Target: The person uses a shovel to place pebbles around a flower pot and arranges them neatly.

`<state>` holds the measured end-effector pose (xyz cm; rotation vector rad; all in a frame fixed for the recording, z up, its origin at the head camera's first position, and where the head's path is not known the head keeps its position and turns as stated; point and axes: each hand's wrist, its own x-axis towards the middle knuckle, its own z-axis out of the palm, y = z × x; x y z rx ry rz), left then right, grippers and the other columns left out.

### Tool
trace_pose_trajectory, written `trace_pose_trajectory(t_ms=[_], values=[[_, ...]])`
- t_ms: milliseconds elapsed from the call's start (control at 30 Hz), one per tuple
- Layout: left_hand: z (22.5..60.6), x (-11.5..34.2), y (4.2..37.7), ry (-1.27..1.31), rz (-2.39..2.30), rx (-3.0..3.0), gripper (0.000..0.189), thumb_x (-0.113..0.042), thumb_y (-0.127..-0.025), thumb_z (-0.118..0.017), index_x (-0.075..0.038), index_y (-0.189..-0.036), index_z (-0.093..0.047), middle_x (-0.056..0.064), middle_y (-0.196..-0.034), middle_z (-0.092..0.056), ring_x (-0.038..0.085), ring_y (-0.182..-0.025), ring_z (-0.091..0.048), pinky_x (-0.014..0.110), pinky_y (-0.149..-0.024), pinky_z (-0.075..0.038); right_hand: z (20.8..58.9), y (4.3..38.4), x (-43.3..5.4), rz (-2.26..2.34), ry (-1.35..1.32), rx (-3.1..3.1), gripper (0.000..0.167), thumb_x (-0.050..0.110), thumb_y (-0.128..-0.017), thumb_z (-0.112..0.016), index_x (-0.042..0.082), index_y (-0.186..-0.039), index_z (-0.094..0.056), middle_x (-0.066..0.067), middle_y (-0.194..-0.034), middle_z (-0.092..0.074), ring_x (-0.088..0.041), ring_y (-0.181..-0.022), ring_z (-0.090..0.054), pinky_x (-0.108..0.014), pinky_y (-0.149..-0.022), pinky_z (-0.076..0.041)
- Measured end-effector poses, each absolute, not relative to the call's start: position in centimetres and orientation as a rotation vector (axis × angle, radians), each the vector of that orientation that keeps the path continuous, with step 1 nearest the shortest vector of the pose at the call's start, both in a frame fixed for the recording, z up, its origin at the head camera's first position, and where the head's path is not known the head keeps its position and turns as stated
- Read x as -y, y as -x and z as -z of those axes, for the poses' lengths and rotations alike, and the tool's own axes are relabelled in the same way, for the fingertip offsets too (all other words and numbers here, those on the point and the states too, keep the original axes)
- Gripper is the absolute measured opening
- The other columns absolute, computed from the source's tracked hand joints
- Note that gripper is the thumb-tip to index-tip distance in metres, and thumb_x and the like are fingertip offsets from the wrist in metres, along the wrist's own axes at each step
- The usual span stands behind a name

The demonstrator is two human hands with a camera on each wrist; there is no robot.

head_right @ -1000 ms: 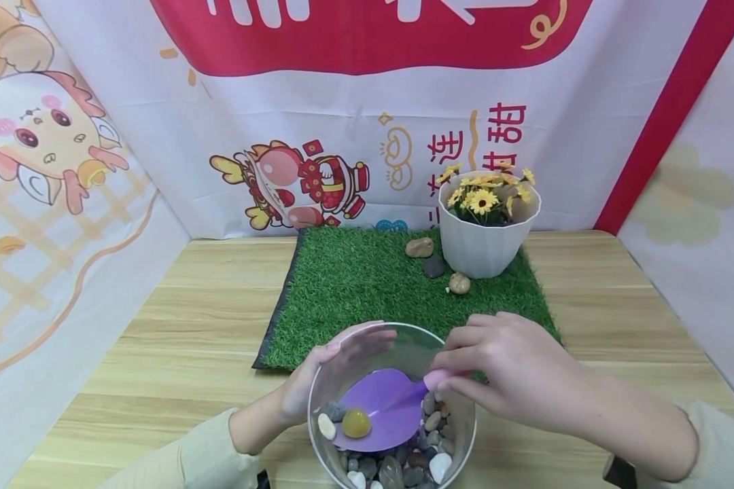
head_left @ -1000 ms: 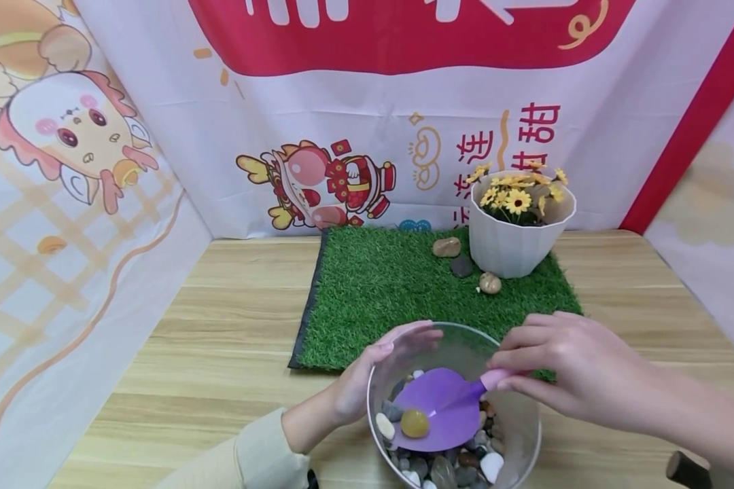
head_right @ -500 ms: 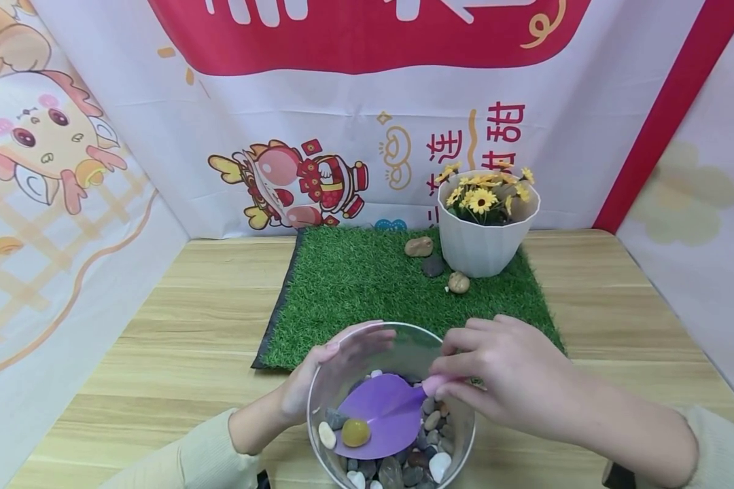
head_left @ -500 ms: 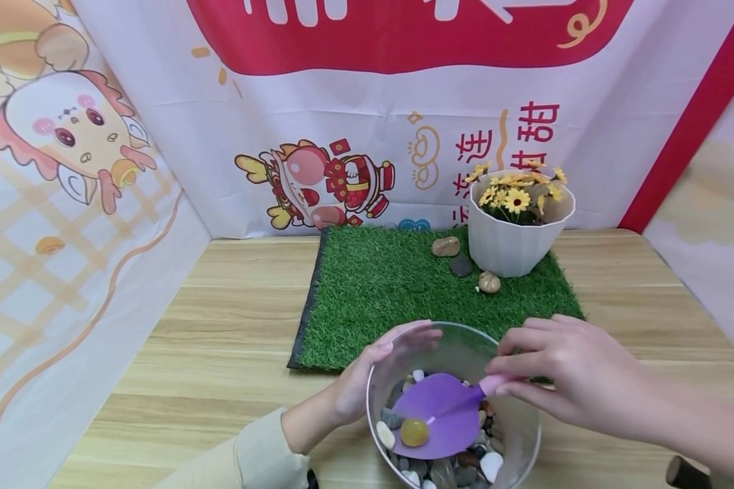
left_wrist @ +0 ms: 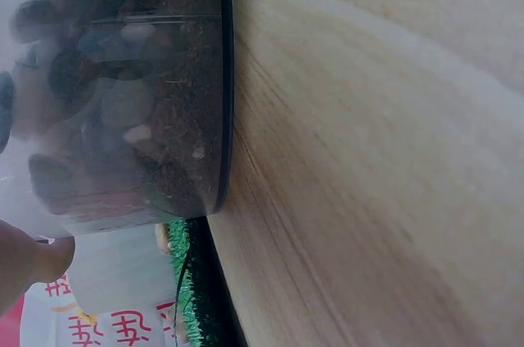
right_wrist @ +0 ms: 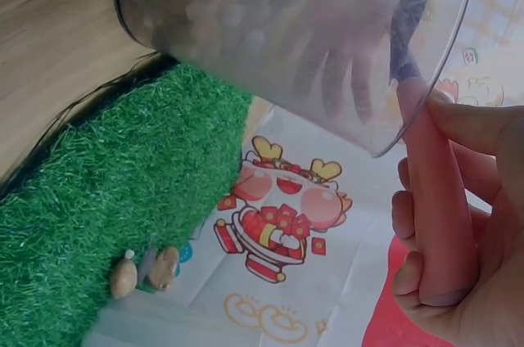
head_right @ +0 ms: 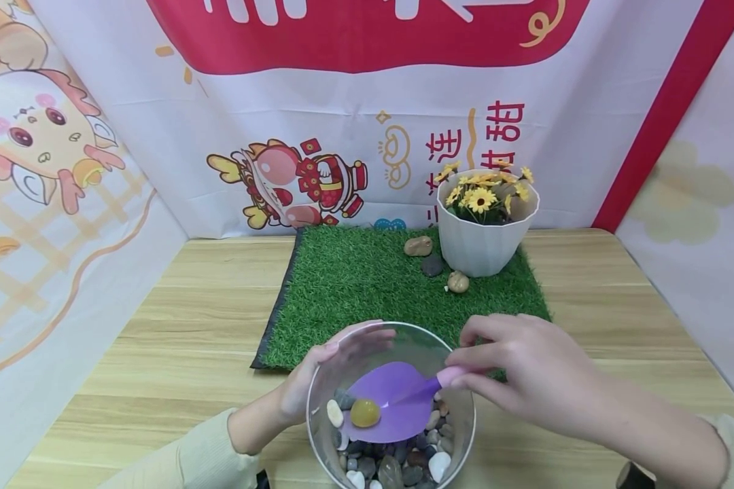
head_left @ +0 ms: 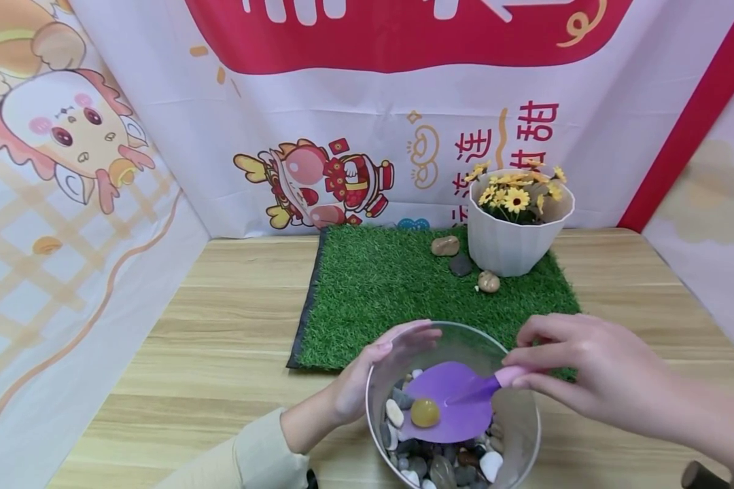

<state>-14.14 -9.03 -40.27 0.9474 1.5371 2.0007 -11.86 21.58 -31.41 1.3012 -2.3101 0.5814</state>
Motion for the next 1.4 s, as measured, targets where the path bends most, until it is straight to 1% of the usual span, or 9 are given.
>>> trace_pose_trajectory(t_ms=[200, 400, 500, 600, 767, 833, 1000, 1200, 1400], values=[[40.3, 9.1, 14.1, -0.943, -1.996, -1.539, 0.066, -0.036, -0.107, -0.017, 0.006, -0.158, -0.019, 0.027, -0.161, -0.029, 0.037, -0.149, -0.031, 0.048, -0.122, -0.023, 31.4, 12.1, -22.2, -0.598, -1.269, 2.345, 0.03, 0.052, -0.096, -0.063, 0.029, -0.096, -0.081, 0.019, -0.096, -0.062, 0.003, -0.075, -0.054, -0.011, -0.058, -0.04], [40.3, 9.0, 14.1, -0.961, -1.982, -1.58, 0.066, -0.035, -0.106, -0.016, 0.006, -0.158, -0.021, 0.03, -0.16, -0.029, 0.04, -0.149, -0.029, 0.049, -0.123, -0.018, 31.2, 12.6, -22.7, -0.595, -1.244, 2.321, 0.036, 0.054, -0.097, -0.06, 0.027, -0.095, -0.082, 0.018, -0.095, -0.063, 0.003, -0.074, -0.055, -0.011, -0.057, -0.041], [40.2, 9.0, 14.2, -0.946, -1.966, -1.599, 0.066, -0.035, -0.106, -0.015, 0.004, -0.158, -0.021, 0.029, -0.161, -0.029, 0.037, -0.15, -0.029, 0.049, -0.123, -0.018, 30.9, 12.8, -23.0, -0.602, -1.225, 2.329, 0.036, 0.054, -0.096, -0.061, 0.025, -0.095, -0.083, 0.018, -0.094, -0.064, 0.003, -0.073, -0.055, -0.01, -0.056, -0.041], [40.1, 9.1, 14.2, -0.916, -1.96, -1.584, 0.066, -0.036, -0.106, -0.016, 0.003, -0.159, -0.021, 0.026, -0.162, -0.029, 0.035, -0.148, -0.032, 0.049, -0.121, -0.024, 30.6, 13.0, -23.2, -0.605, -1.209, 2.343, 0.035, 0.054, -0.095, -0.063, 0.025, -0.095, -0.083, 0.018, -0.093, -0.063, 0.005, -0.071, -0.054, -0.01, -0.055, -0.04], [40.2, 9.3, 14.3, -0.91, -1.953, -1.595, 0.067, -0.038, -0.105, -0.016, 0.002, -0.16, -0.019, 0.025, -0.162, -0.029, 0.04, -0.144, -0.036, 0.055, -0.115, -0.033, 30.0, 13.2, -23.7, -0.581, -1.137, 2.398, 0.025, 0.048, -0.09, -0.074, 0.026, -0.095, -0.083, 0.019, -0.093, -0.063, 0.006, -0.069, -0.052, -0.009, -0.053, -0.039], [40.3, 9.3, 14.3, -0.912, -1.95, -1.607, 0.067, -0.038, -0.105, -0.016, 0.001, -0.16, -0.018, 0.024, -0.162, -0.028, 0.04, -0.146, -0.033, 0.056, -0.117, -0.028, 29.8, 13.3, -24.0, -0.57, -1.095, 2.43, 0.02, 0.042, -0.085, -0.081, 0.026, -0.095, -0.083, 0.019, -0.093, -0.062, 0.006, -0.067, -0.051, -0.009, -0.052, -0.039], [40.4, 9.2, 14.2, -0.961, -1.973, -1.587, 0.067, -0.037, -0.106, -0.017, 0.006, -0.158, -0.019, 0.027, -0.162, -0.029, 0.042, -0.148, -0.03, 0.058, -0.121, -0.018, 29.4, 13.6, -24.7, -0.519, -1.007, 2.47, 0.02, 0.033, -0.077, -0.089, 0.028, -0.096, -0.083, 0.021, -0.093, -0.061, 0.006, -0.067, -0.05, -0.01, -0.05, -0.037], [40.1, 9.1, 14.1, -0.97, -1.995, -1.562, 0.066, -0.035, -0.107, -0.016, 0.006, -0.158, -0.02, 0.027, -0.162, -0.029, 0.039, -0.149, -0.03, 0.054, -0.122, -0.021, 29.5, 14.7, -26.1, -0.499, -0.967, 2.458, 0.022, 0.036, -0.077, -0.087, 0.023, -0.094, -0.084, 0.014, -0.093, -0.063, 0.003, -0.069, -0.049, -0.012, -0.051, -0.037], [40.0, 9.0, 14.1, -0.976, -1.991, -1.558, 0.065, -0.034, -0.107, -0.014, 0.006, -0.158, -0.019, 0.027, -0.162, -0.029, 0.037, -0.15, -0.029, 0.052, -0.122, -0.02, 29.6, 15.7, -27.4, -0.454, -0.896, 2.501, 0.02, 0.023, -0.074, -0.09, 0.023, -0.093, -0.084, 0.015, -0.093, -0.064, 0.002, -0.07, -0.05, -0.013, -0.054, -0.04]])
